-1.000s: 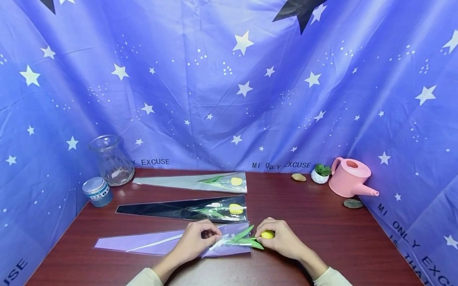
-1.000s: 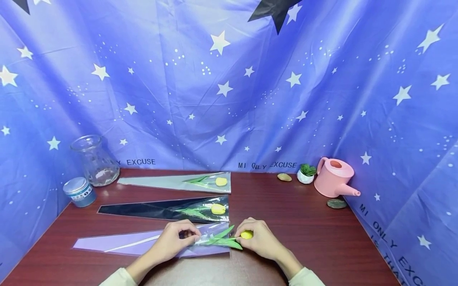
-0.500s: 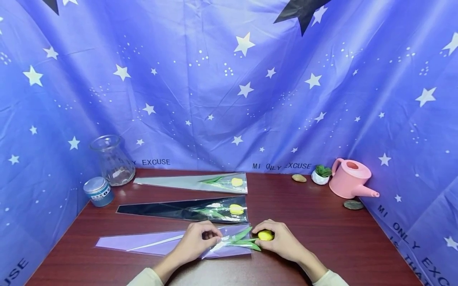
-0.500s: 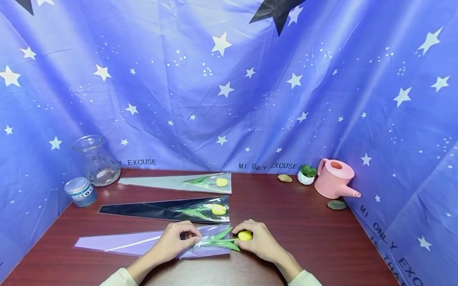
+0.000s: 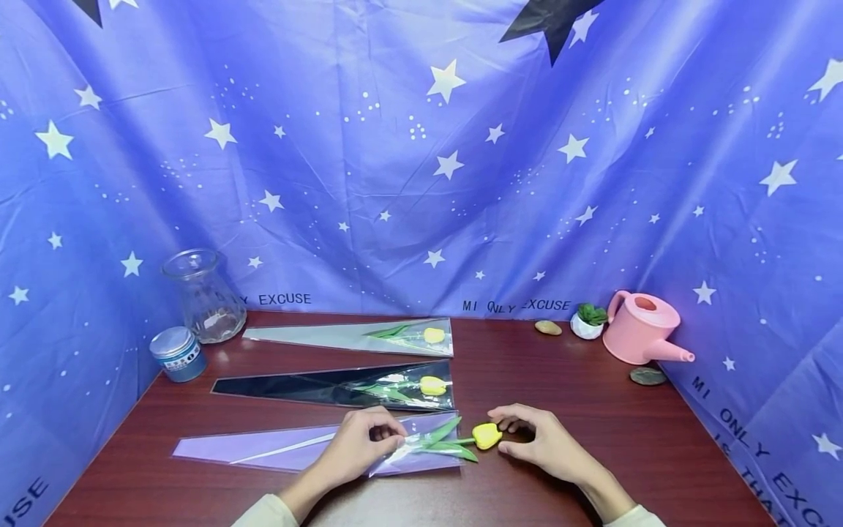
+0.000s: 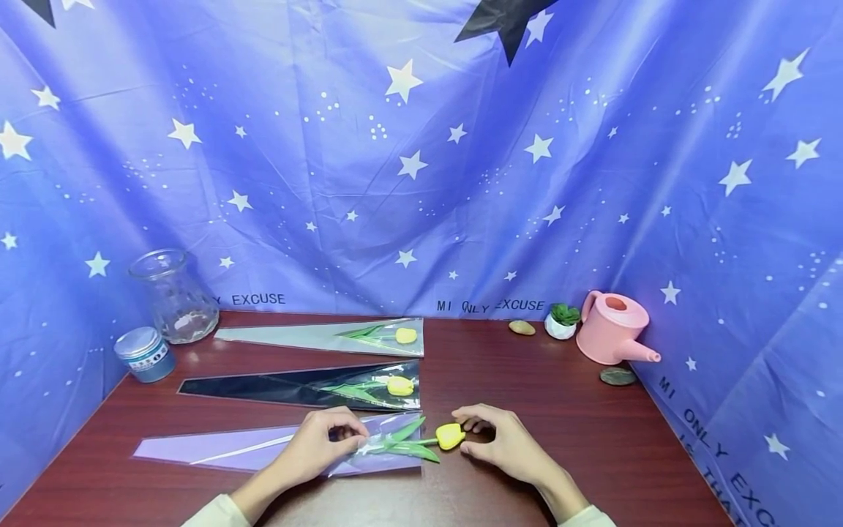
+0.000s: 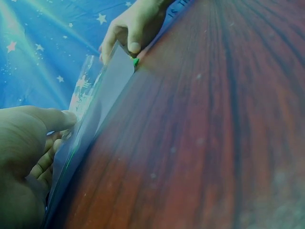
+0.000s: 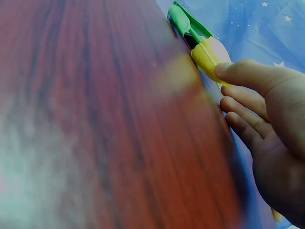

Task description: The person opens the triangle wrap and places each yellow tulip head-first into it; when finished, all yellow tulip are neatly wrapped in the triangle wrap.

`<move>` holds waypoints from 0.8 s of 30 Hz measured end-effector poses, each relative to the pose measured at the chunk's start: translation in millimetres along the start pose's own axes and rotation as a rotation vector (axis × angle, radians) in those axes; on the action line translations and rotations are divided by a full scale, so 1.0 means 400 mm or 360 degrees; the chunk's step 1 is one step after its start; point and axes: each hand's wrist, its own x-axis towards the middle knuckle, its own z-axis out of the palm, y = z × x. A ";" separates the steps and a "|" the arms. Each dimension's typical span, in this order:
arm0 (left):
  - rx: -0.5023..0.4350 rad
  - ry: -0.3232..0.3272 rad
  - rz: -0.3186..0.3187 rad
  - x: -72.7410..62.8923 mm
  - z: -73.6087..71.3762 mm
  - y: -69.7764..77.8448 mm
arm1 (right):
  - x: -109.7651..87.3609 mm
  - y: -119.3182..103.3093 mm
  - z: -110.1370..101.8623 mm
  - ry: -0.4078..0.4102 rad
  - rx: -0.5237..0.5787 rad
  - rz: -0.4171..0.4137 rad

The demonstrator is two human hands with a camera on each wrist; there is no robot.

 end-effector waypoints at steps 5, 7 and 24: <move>0.0004 0.0000 0.0010 0.000 -0.001 -0.002 | 0.008 0.004 0.014 0.0021 0.0001 -0.0028; 0.0003 -0.0001 0.0011 0.000 -0.001 -0.002 | 0.010 0.003 0.019 0.0039 0.0009 -0.0021; 0.0014 0.0019 0.0028 0.002 -0.003 0.008 | 0.036 -0.043 0.089 0.0206 0.0197 0.0046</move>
